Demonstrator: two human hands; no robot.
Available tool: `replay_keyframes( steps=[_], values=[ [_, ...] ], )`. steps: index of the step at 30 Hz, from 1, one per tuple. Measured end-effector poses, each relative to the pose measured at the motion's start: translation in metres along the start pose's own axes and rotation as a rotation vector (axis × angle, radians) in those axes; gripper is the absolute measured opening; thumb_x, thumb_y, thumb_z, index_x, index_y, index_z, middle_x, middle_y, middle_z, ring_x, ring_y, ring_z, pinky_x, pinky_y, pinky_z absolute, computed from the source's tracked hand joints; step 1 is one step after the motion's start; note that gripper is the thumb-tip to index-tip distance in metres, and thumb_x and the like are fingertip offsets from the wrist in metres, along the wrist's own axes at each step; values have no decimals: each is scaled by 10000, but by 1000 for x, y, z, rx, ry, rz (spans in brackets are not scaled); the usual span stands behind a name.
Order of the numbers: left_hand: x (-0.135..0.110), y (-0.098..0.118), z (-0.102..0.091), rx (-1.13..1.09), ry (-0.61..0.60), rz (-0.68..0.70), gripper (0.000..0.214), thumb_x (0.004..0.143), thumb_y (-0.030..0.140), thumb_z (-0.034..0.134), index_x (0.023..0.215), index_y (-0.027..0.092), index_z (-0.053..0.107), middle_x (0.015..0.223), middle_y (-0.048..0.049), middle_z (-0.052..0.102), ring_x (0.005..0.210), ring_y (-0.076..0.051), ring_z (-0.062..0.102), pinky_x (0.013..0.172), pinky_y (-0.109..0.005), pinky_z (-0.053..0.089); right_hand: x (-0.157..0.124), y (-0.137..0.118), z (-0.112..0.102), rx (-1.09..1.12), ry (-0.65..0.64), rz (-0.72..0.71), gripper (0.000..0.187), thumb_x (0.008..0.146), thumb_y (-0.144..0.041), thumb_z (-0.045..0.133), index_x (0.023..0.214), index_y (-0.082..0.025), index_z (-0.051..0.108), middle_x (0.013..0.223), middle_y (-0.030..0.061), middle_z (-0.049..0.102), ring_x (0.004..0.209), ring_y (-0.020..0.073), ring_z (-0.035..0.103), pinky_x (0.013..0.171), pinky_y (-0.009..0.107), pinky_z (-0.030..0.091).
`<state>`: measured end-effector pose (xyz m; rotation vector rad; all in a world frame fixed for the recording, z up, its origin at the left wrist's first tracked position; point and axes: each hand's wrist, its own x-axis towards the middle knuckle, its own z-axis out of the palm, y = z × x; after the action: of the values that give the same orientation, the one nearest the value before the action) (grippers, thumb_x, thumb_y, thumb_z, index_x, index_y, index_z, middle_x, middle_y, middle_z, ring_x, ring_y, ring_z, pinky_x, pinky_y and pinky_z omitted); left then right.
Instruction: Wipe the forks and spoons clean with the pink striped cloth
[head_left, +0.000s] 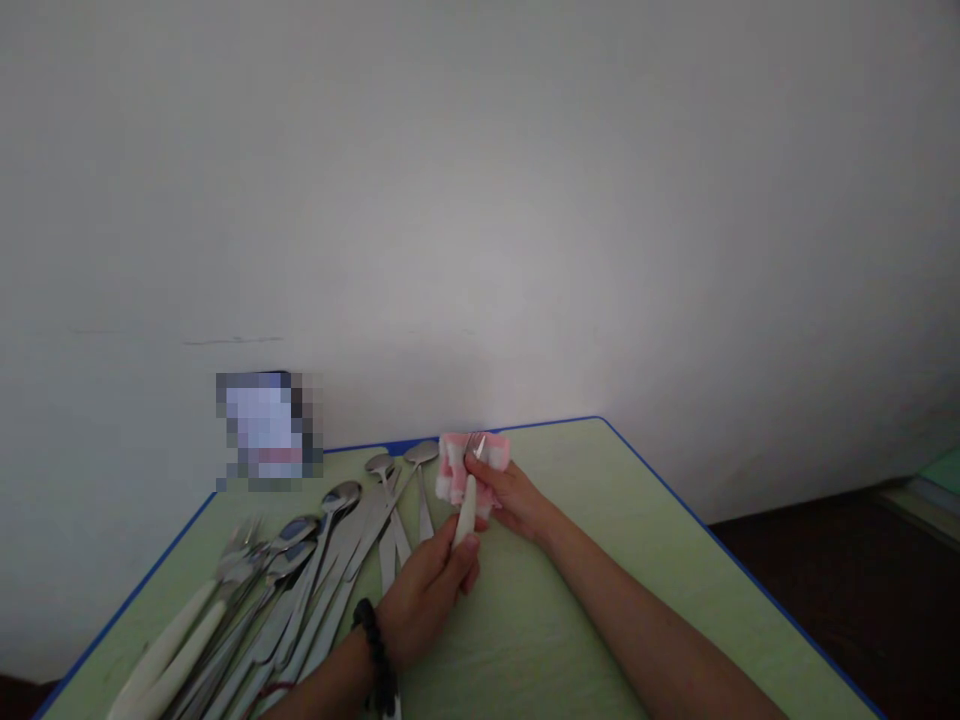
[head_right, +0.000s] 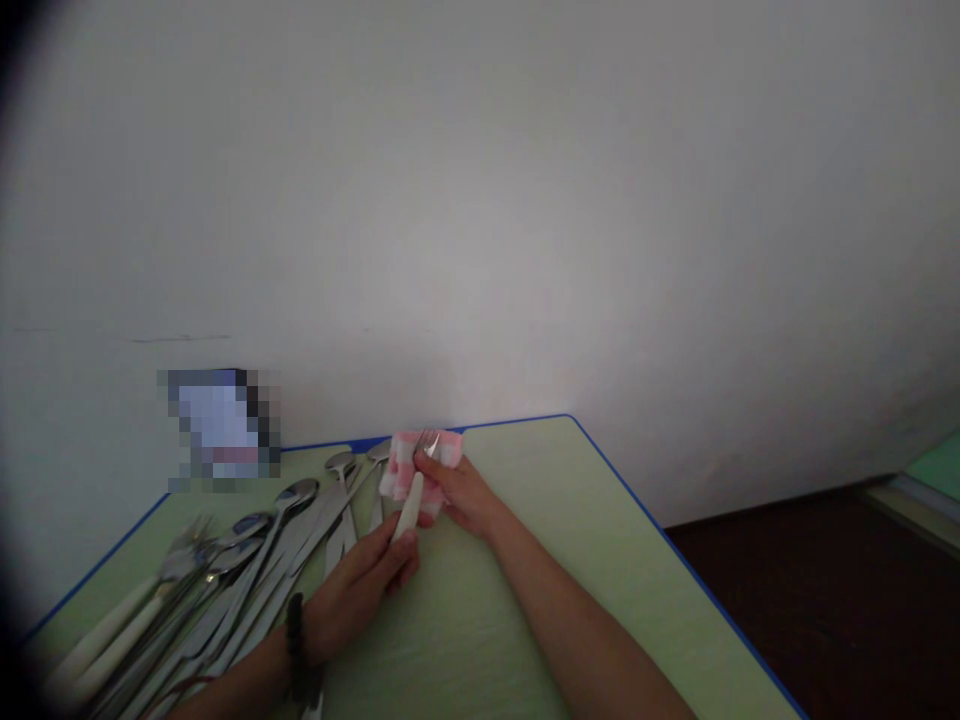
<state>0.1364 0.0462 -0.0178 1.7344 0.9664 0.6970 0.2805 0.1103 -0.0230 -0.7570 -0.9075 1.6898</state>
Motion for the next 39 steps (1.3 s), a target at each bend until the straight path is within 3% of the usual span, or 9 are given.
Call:
replay_keyframes(
  steps=[7, 10, 18, 23, 26, 30, 35, 39],
  values=[
    [5, -3, -1, -115, 85, -40, 409, 887, 491, 316, 1035, 153, 493, 581, 61, 401, 508, -108, 377, 475, -218, 290, 5, 3, 3, 82, 197, -98, 300, 610, -349, 737, 789, -131, 638, 580, -12, 612, 523, 96, 511, 529, 221, 390],
    [6, -6, 0, -109, 73, -16, 399, 894, 480, 304, 1033, 155, 490, 589, 51, 436, 521, -112, 400, 487, -223, 301, 7, 3, 2, 104, 223, -109, 297, 611, -351, 736, 786, -134, 635, 615, -4, 628, 542, 100, 524, 536, 224, 391],
    [9, -7, 1, -24, 122, -28, 387, 905, 467, 239, 917, 161, 475, 507, 61, 445, 448, -117, 417, 469, -228, 320, 2, 2, -1, 138, 3, -41, 361, 612, -412, 731, 816, -136, 620, 639, 5, 634, 568, 108, 547, 541, 223, 402],
    [7, -2, 0, 32, 67, -32, 384, 893, 483, 277, 766, 182, 479, 502, 44, 466, 468, -123, 446, 490, -231, 332, -4, 2, 0, 38, -143, 51, 341, 654, -411, 695, 837, -133, 621, 591, -2, 622, 496, 102, 518, 477, 216, 382],
    [7, 0, 0, 63, 37, -25, 393, 885, 494, 293, 687, 192, 450, 507, 40, 470, 475, -119, 443, 501, -232, 332, -3, 1, -1, 37, -133, 72, 277, 636, -348, 712, 783, -131, 622, 569, -14, 614, 516, 95, 528, 511, 211, 399],
    [6, 2, -1, -11, 36, -32, 366, 880, 493, 309, 741, 189, 457, 506, 54, 448, 474, -115, 419, 498, -229, 327, -1, 2, -4, 72, -93, 68, 251, 611, -298, 717, 760, -124, 615, 585, -8, 626, 523, 99, 538, 509, 211, 398],
    [6, 3, -1, -196, 23, -51, 348, 894, 458, 277, 823, 178, 469, 529, 55, 450, 479, -113, 409, 488, -229, 318, 0, 1, -5, 101, -171, 100, 241, 684, -332, 631, 797, -121, 599, 552, -5, 626, 436, 102, 508, 437, 218, 377],
    [6, 2, 0, -98, 29, -24, 336, 896, 457, 288, 778, 190, 454, 531, 58, 446, 474, -114, 416, 494, -231, 327, 1, 2, -5, 115, -150, 125, 215, 657, -325, 631, 729, -127, 592, 530, -7, 621, 420, 109, 512, 390, 218, 360]
  ],
)
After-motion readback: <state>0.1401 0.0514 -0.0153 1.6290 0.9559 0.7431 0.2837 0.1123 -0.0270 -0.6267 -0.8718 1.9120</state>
